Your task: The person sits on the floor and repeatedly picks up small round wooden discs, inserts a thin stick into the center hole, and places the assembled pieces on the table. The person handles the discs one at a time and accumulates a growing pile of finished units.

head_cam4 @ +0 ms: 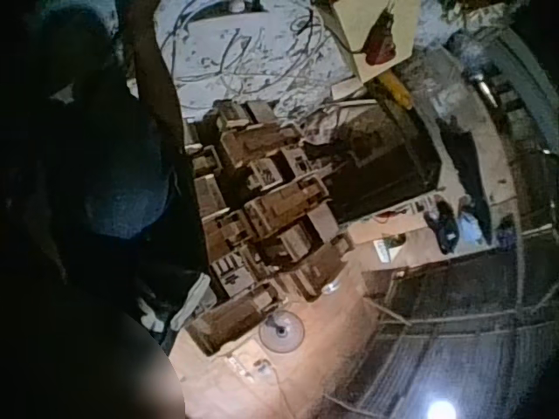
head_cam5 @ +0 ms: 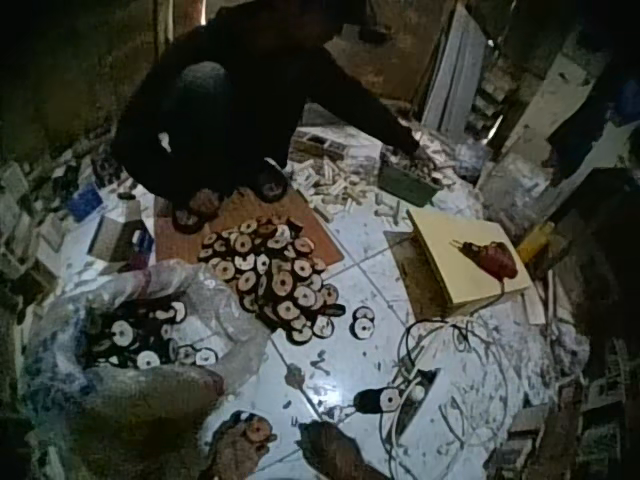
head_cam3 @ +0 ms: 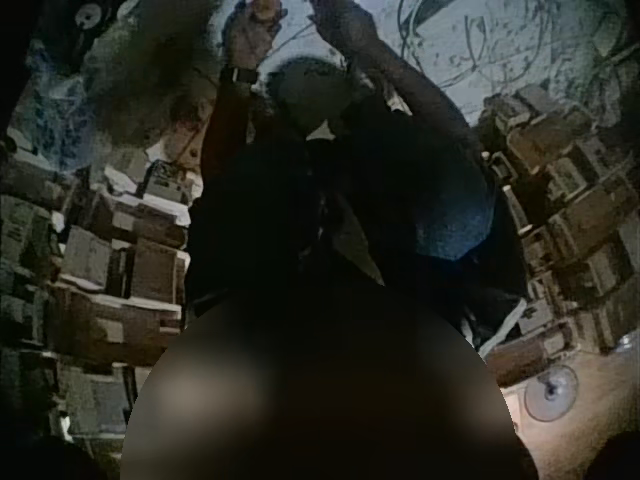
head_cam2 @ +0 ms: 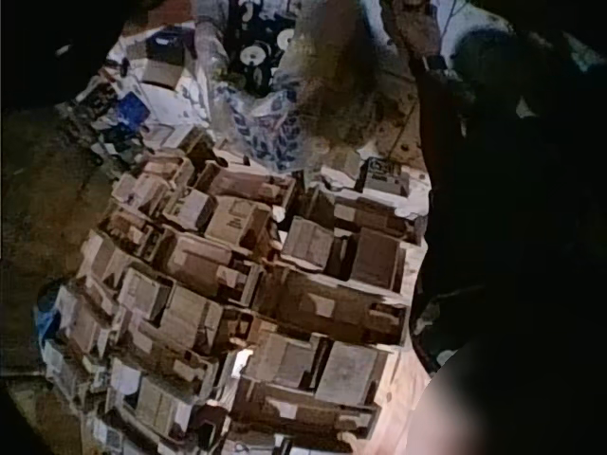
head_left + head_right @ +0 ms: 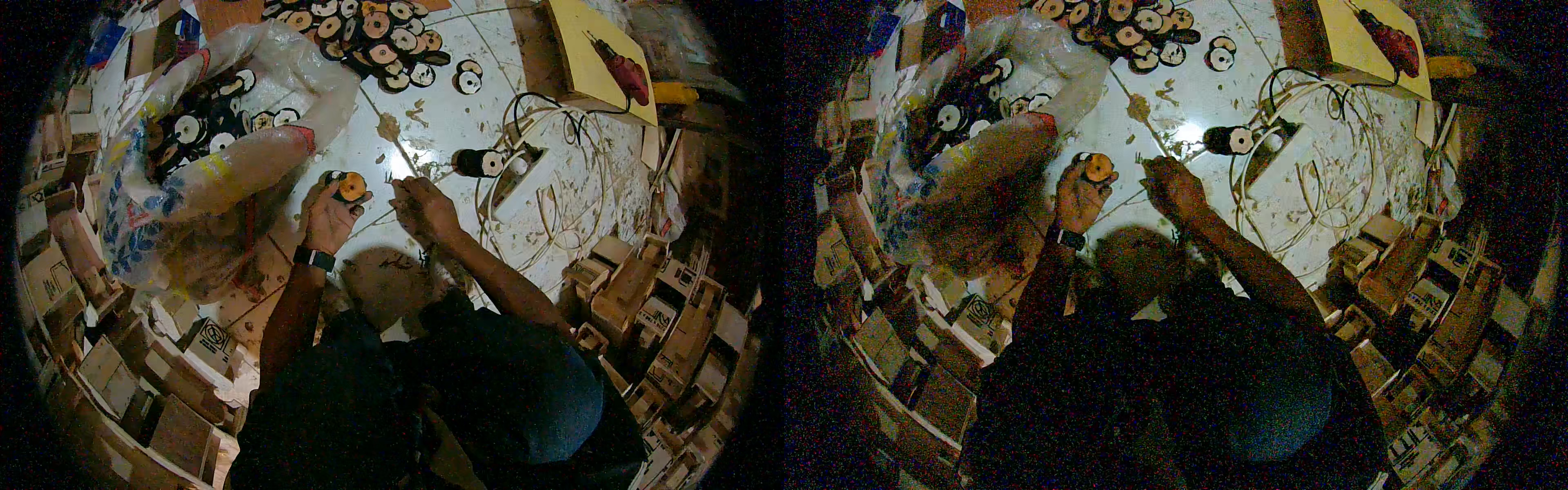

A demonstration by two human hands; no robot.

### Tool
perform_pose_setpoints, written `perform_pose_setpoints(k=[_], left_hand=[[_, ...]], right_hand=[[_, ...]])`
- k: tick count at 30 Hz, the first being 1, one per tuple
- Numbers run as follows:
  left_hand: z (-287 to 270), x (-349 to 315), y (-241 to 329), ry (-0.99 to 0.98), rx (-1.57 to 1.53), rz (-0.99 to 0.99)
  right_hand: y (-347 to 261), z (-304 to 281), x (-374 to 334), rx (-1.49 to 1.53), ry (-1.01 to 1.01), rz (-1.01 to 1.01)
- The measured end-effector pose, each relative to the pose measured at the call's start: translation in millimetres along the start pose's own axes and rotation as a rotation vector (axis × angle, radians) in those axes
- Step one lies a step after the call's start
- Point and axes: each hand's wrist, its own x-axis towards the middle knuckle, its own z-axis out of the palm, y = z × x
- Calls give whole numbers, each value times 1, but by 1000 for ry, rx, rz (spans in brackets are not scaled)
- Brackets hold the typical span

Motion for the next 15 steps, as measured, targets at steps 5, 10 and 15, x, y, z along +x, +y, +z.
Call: perform_pose_setpoints(k=[5, 10, 15], left_hand=[[0, -3, 0, 15, 10, -47], [1, -6, 4, -134, -86, -117], [-3, -7, 1, -65, -173, -122]], right_hand=[[-8, 15, 28, -73, 89, -30], [4, 25, 57, -145, 83, 64], [10, 22, 49, 20, 207, 18]])
